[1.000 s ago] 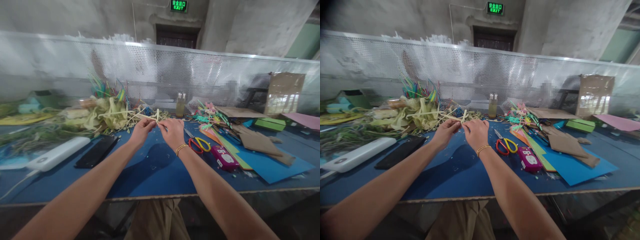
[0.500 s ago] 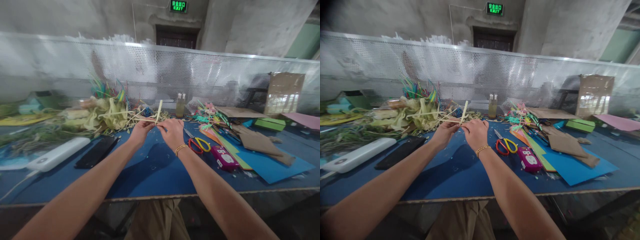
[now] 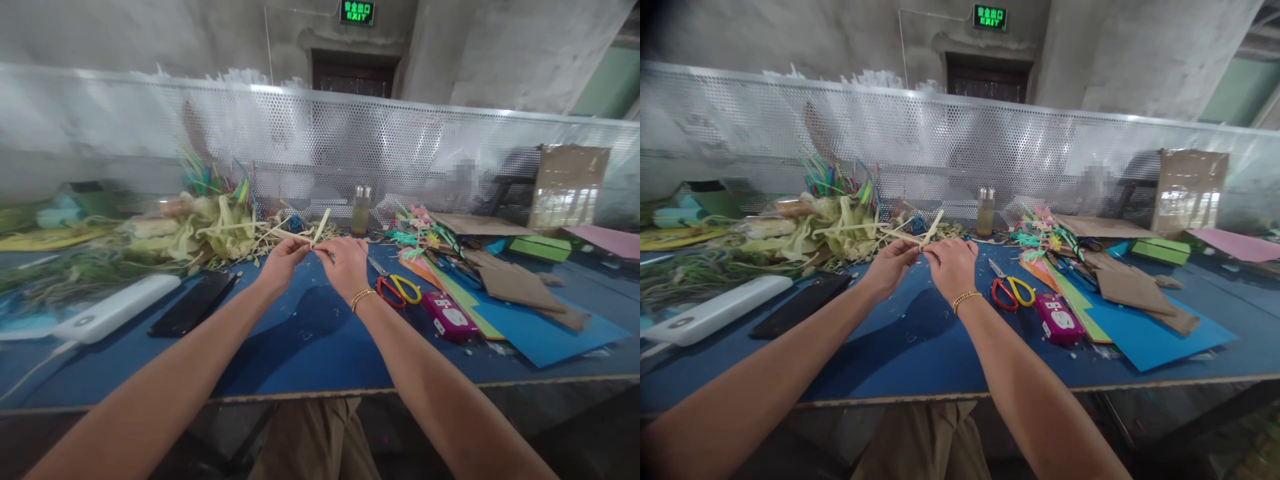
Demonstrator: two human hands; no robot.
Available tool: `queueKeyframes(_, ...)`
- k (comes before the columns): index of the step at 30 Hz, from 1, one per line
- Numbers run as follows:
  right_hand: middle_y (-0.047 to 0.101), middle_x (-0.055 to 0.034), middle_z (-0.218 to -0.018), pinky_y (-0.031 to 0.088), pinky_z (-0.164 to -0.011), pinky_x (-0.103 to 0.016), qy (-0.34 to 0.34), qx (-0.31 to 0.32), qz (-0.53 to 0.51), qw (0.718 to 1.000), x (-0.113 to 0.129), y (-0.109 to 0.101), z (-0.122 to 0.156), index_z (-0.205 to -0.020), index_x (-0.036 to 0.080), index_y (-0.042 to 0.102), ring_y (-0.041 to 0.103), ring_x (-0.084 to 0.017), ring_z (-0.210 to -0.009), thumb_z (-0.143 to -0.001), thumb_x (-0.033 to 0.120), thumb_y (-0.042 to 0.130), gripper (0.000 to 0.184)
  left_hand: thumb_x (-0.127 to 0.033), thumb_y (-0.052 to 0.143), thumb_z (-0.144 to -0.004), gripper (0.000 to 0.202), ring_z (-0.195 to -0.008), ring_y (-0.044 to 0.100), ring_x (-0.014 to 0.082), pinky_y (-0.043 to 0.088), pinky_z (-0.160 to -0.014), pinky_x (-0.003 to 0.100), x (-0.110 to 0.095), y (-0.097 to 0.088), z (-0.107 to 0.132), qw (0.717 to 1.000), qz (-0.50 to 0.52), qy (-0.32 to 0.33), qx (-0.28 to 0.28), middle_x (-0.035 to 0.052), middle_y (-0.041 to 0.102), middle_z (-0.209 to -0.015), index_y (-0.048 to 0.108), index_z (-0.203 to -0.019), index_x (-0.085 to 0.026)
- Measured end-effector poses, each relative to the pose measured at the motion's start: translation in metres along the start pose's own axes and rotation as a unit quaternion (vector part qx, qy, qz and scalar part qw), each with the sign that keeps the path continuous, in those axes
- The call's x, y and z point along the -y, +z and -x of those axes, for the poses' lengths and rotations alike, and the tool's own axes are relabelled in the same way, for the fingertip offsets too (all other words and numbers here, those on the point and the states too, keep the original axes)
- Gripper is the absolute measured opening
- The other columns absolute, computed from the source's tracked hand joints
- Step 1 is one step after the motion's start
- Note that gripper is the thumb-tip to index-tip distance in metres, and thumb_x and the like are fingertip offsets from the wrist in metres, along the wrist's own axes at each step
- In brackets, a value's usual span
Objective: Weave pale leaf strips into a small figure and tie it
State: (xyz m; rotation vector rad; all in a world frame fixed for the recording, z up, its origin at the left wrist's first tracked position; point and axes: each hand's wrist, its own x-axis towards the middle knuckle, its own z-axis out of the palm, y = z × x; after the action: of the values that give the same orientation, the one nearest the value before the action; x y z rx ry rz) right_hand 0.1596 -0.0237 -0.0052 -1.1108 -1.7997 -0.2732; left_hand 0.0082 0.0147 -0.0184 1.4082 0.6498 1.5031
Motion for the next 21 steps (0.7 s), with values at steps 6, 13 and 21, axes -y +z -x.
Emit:
queueKeyframes(6,0.072,0.0018,-0.085,0.027,-0.088,-0.037,0.017,-0.009,-0.017,1.000,0.0000,0.0001,-0.0010,-0.082,0.026,0.067,0.060,-0.018,-0.086,-0.087,0.031,0.061,0.009,-0.026,0.076,-0.068,0.015,-0.063,0.048,0.0099,0.036,-0.062,0.024,-0.0002,-0.0003,0.0009,1.000,-0.018,-0.006,0.001,-0.0015,0.059,-0.070,0.069,-0.079,-0.019)
queueKeyframes(13,0.072,0.0004,-0.088,0.028,-0.090,-0.036,0.025,-0.002,-0.033,0.999,0.0007,-0.0003,-0.0009,-0.084,0.026,0.068,0.061,-0.018,-0.088,-0.089,0.029,0.056,0.012,-0.026,0.075,-0.070,0.015,-0.062,0.046,0.0101,0.035,-0.061,0.025,0.0016,-0.0007,0.0000,1.000,-0.018,-0.010,0.012,-0.0014,0.059,-0.071,0.068,-0.081,-0.020)
queueKeyframes(21,0.072,0.0010,-0.083,0.029,-0.090,-0.037,0.054,-0.014,-0.043,0.998,-0.0006,0.0023,-0.0005,-0.086,0.024,0.064,0.062,-0.018,-0.084,-0.086,0.030,0.059,0.007,-0.025,0.073,-0.071,0.015,-0.067,0.050,0.0105,0.039,-0.066,0.025,-0.0004,0.0018,0.0018,0.999,-0.026,-0.012,0.020,-0.0002,0.062,-0.077,0.069,-0.084,-0.019)
